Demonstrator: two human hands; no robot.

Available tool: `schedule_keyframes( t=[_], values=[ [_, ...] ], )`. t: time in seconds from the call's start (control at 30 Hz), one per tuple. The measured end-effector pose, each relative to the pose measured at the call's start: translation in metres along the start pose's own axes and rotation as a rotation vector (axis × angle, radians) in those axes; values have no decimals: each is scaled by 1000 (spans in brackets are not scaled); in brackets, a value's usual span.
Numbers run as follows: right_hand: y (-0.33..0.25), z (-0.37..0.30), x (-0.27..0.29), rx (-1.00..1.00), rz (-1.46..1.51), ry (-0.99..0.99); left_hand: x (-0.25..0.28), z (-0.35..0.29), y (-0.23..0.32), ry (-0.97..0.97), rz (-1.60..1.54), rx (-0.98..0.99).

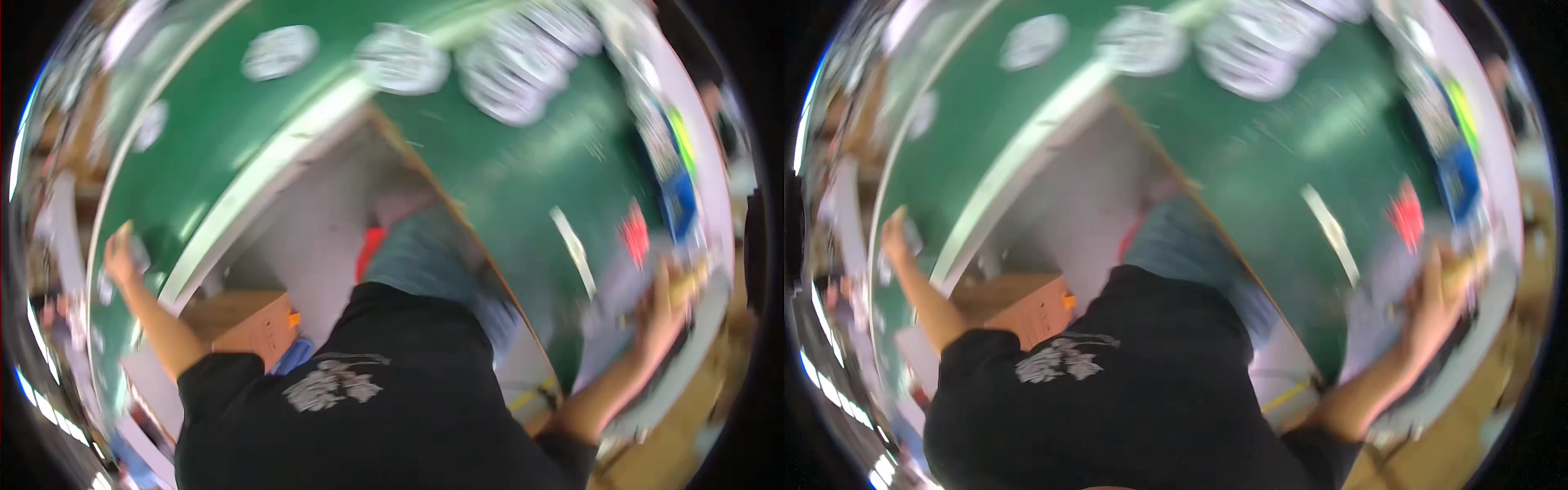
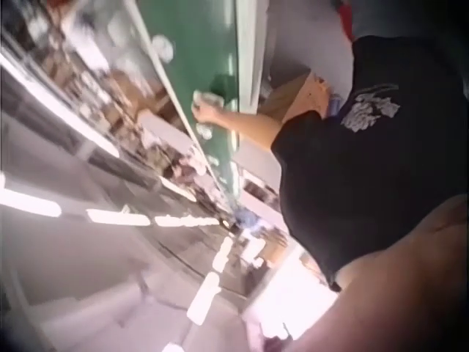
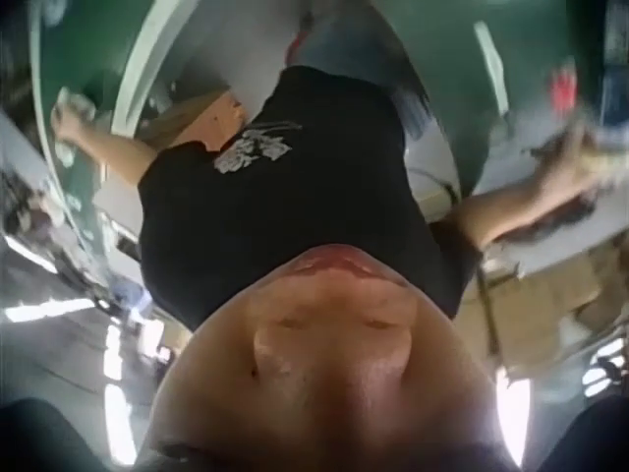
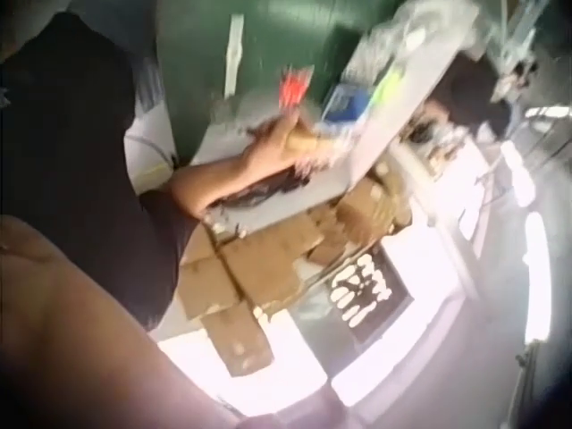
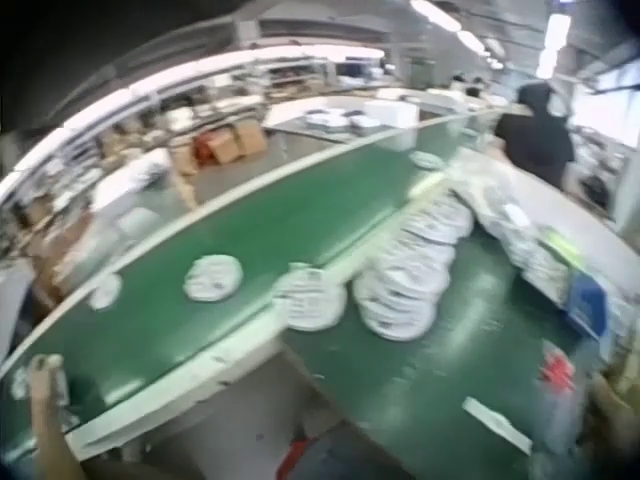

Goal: Assembling circular PCB modules into plastic housings using a specialized handheld tool on a factory production line.

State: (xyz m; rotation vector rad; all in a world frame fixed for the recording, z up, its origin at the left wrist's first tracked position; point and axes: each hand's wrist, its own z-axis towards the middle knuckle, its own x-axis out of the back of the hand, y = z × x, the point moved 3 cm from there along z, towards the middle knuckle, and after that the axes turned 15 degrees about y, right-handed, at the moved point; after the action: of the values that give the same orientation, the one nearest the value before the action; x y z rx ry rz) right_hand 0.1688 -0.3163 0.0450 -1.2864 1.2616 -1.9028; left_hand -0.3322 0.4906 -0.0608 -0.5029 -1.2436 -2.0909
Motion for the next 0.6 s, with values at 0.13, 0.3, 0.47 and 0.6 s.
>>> schedule_keyframes(
  t=[0.13,0.3,0.47,0.6],
  values=[
    [11,42,-38,468,-559,-107,2,-17,109,35,-1005,766],
    [28,48,-23,346,-632,-159,-77,-117,308,-213,-1231,537],
    [34,47,-24,322,-575,-37,-128,-165,401,-1068,-1552,588],
    [24,55,-34,407,-642,-8,-145,-238,487,-1315,-1552,747]
  ],
)
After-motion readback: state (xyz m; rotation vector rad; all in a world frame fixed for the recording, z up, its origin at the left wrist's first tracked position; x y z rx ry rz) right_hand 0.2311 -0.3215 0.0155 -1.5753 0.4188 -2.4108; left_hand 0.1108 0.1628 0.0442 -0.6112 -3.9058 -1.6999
